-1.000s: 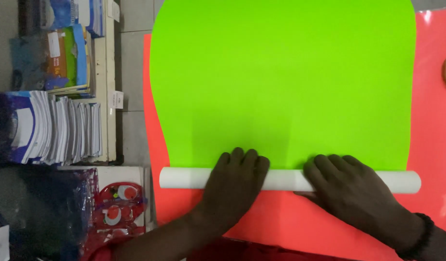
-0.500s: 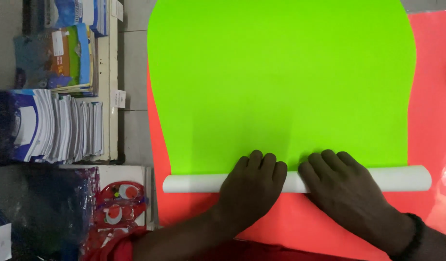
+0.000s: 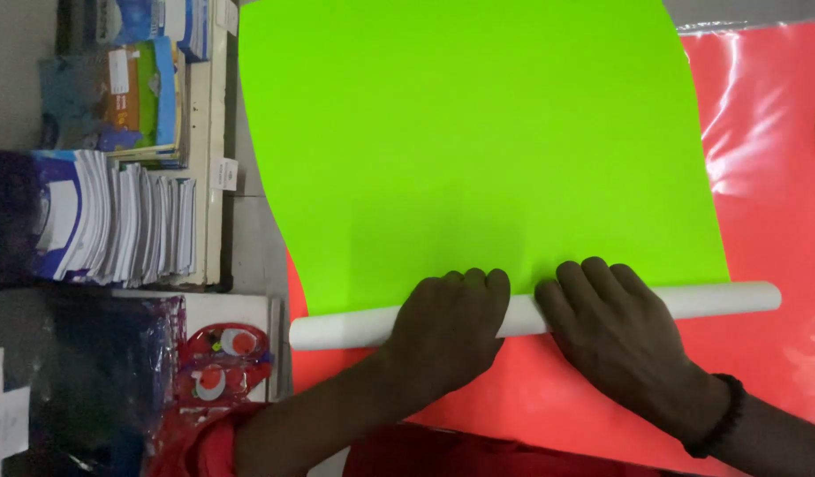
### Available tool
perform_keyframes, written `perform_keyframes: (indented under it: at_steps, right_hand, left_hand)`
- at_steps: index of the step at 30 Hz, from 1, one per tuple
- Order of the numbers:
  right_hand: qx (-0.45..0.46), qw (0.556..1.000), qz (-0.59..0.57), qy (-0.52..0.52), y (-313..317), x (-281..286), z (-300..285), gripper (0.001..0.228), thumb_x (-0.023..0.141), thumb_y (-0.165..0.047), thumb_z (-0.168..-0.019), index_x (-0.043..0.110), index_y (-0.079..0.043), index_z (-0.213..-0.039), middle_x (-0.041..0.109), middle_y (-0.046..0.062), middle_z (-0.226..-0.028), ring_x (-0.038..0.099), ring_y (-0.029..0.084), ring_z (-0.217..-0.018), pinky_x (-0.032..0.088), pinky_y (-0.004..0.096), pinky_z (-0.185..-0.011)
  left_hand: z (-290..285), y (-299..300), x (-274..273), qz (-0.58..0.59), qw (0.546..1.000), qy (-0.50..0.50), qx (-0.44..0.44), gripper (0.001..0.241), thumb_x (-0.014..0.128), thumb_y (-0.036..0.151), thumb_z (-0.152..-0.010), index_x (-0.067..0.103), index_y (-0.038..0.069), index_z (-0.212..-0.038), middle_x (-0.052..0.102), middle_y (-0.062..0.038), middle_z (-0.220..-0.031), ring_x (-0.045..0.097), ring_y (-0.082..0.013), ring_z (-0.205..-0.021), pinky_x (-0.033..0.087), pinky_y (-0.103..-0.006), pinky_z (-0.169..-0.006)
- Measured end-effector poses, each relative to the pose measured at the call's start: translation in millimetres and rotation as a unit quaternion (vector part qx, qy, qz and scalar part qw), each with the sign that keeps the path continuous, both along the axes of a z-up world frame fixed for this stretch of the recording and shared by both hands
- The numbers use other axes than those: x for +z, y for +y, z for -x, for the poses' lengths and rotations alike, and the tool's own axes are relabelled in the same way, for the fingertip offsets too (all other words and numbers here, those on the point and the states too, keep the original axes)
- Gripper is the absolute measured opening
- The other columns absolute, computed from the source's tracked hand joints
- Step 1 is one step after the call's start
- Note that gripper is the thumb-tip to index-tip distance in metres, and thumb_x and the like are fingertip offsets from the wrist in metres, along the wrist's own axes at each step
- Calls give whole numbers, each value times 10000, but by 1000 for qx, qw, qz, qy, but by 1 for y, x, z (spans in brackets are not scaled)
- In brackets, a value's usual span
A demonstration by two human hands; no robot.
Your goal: Rolling a large sheet of green paper into a tube and securing it with masking tape on a counter.
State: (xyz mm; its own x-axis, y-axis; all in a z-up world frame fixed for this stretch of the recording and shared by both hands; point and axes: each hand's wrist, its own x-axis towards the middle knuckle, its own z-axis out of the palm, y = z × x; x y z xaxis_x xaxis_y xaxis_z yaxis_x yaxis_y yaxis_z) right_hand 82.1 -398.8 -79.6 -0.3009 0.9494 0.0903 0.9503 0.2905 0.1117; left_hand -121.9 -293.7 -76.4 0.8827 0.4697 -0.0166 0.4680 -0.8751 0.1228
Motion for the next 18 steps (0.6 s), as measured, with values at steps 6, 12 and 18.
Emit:
perform_keyframes:
  at_steps: [6, 12, 18]
  right_hand:
    - [-42, 999, 11, 6, 1, -4, -1, 162, 648, -102, -982, 551, -202, -899, 572, 25, -803, 602, 288, -707, 506, 463, -638]
    - [-21, 1000, -1, 6, -2, -4, -5, 89, 648, -127, -970, 574, -174, -958, 573, 51, -888, 580, 317, -780, 476, 471, -683]
    - [-43, 999, 15, 19, 3, -1, -10, 122, 642, -110, -958, 560, -184, -907, 592, 42, -848, 606, 316, -744, 510, 481, -668]
  left_hand:
    - [-4, -5, -3, -135, 987, -91, 14, 170, 668, 88, -1051, 582, 193, -949, 578, -39, -845, 567, -254, -743, 443, -412, -620]
    - [1, -4, -6, -42, 999, 5, 19, 79, 662, 137, -1007, 624, 201, -981, 666, -46, -852, 658, -263, -706, 512, -445, -548]
    - [-4, 3, -2, -133, 985, -106, 5, 177, 642, 69, -1061, 576, 172, -933, 560, -55, -875, 559, -270, -774, 433, -421, -613]
